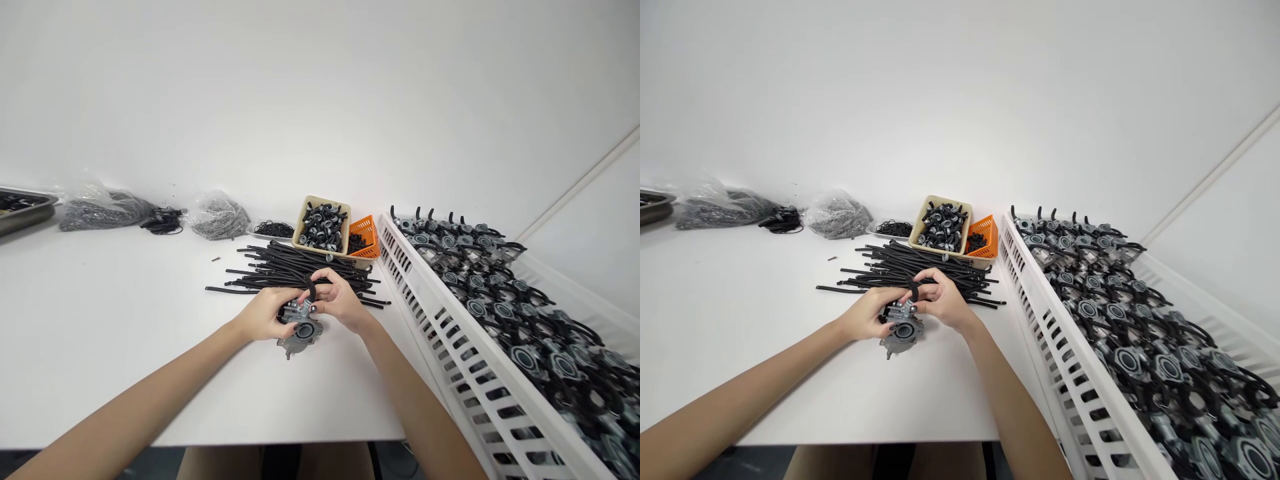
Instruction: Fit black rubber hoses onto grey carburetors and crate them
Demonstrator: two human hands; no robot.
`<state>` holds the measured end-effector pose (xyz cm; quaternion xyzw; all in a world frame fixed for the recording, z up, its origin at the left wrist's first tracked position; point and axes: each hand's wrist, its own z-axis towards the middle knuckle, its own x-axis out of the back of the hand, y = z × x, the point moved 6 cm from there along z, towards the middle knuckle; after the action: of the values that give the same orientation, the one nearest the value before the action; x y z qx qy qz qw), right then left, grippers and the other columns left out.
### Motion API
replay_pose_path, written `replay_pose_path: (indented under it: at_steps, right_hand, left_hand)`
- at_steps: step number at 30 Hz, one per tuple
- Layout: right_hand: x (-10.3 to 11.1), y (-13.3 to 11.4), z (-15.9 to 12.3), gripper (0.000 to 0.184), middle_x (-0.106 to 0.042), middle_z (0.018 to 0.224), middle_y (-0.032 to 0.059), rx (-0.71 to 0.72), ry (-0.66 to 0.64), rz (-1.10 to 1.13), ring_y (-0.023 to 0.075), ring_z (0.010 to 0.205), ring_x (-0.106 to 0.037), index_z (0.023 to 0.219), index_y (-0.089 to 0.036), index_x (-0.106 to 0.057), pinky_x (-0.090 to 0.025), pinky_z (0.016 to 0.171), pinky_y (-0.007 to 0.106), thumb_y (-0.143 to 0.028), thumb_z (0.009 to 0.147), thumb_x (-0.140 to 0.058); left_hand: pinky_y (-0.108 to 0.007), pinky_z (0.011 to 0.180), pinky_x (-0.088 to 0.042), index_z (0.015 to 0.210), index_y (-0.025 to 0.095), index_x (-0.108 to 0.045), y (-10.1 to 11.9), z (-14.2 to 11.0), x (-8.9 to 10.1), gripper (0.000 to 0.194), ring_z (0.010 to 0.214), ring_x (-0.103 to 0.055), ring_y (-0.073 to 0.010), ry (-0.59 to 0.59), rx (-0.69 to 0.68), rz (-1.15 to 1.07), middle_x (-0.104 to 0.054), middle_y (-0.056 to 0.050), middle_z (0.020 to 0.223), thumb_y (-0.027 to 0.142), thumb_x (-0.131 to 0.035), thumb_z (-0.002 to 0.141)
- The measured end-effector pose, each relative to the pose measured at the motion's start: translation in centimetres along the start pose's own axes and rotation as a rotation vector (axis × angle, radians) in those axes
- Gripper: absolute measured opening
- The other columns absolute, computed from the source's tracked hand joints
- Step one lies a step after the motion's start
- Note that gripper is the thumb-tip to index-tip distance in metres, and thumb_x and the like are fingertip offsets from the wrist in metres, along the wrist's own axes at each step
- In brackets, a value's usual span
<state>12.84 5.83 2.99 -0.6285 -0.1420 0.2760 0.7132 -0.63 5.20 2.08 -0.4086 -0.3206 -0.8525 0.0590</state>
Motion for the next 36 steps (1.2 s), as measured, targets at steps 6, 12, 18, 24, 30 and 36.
replay_pose_path:
  at_steps: [6,12,18,24,30,36]
  right_hand:
    - [-0.09,0.02,0.01,0.055,-0.072,0.076,0.0005,0.004,0.006,-0.014,0.0146,0.071,-0.068,0.098,-0.022,-0.047,-0.053,0.073,0.030,-0.029,0.062,-0.087]
    - [-0.18,-0.07,-0.08,0.056,-0.073,0.079,0.0010,-0.002,0.004,-0.014,0.0138,0.072,-0.068,0.102,-0.021,-0.049,-0.053,0.071,0.028,-0.028,0.062,-0.087]
    - [-0.13,-0.06,-0.03,0.038,-0.074,0.084,0.0058,0.055,0.032,-0.065,0.0161,0.078,-0.068,0.096,-0.018,-0.057,-0.054,0.076,0.032,-0.040,0.073,-0.079]
    - [-0.24,-0.10,0.05,0.032,-0.074,0.085,0.0058,0.084,-0.006,-0.074,0.0176,0.081,-0.068,0.092,-0.018,-0.060,-0.052,0.082,0.035,-0.044,0.078,-0.073]
    - [-0.38,-0.30,0.06,0.030,-0.072,0.085,0.0052,0.113,-0.032,-0.093,0.0173,0.083,-0.067,0.090,-0.018,-0.063,-0.050,0.083,0.034,-0.046,0.081,-0.070]
    - [-0.49,-0.55,-0.10,0.029,-0.070,0.086,0.0057,0.115,-0.054,-0.120,0.0176,0.083,-0.065,0.089,-0.018,-0.063,-0.049,0.085,0.036,-0.047,0.084,-0.065]
  left_hand:
    - [-0.025,0.061,-0.039,0.084,0.019,-0.050,-0.04,-0.07,-0.04,0.022,0.064,-0.052,-0.0155,-0.002,-0.003,0.003,-0.056,0.000,0.071,0.040,-0.052,0.076]
    - [-0.025,0.061,-0.039,0.084,0.019,-0.053,0.07,-0.03,0.01,0.022,0.064,-0.053,-0.0155,0.004,0.001,0.001,-0.058,-0.001,0.071,0.039,-0.053,0.076]
    - [-0.025,0.063,-0.041,0.088,0.018,-0.056,-0.01,-0.05,0.13,0.025,0.065,-0.056,-0.0161,0.034,0.031,0.022,-0.063,-0.003,0.075,0.039,-0.053,0.076]
    - [-0.025,0.060,-0.040,0.082,0.018,-0.052,0.17,-0.06,0.25,0.023,0.062,-0.054,-0.0151,0.049,0.000,0.052,-0.059,-0.001,0.071,0.041,-0.052,0.076]
    - [-0.024,0.060,-0.040,0.082,0.018,-0.052,0.44,0.02,0.35,0.025,0.063,-0.054,-0.0151,0.040,-0.009,0.050,-0.058,-0.001,0.070,0.043,-0.051,0.078]
    - [-0.024,0.061,-0.039,0.083,0.019,-0.052,0.42,0.04,0.34,0.027,0.062,-0.053,-0.0147,0.035,0.000,0.036,-0.058,0.000,0.069,0.045,-0.050,0.078]
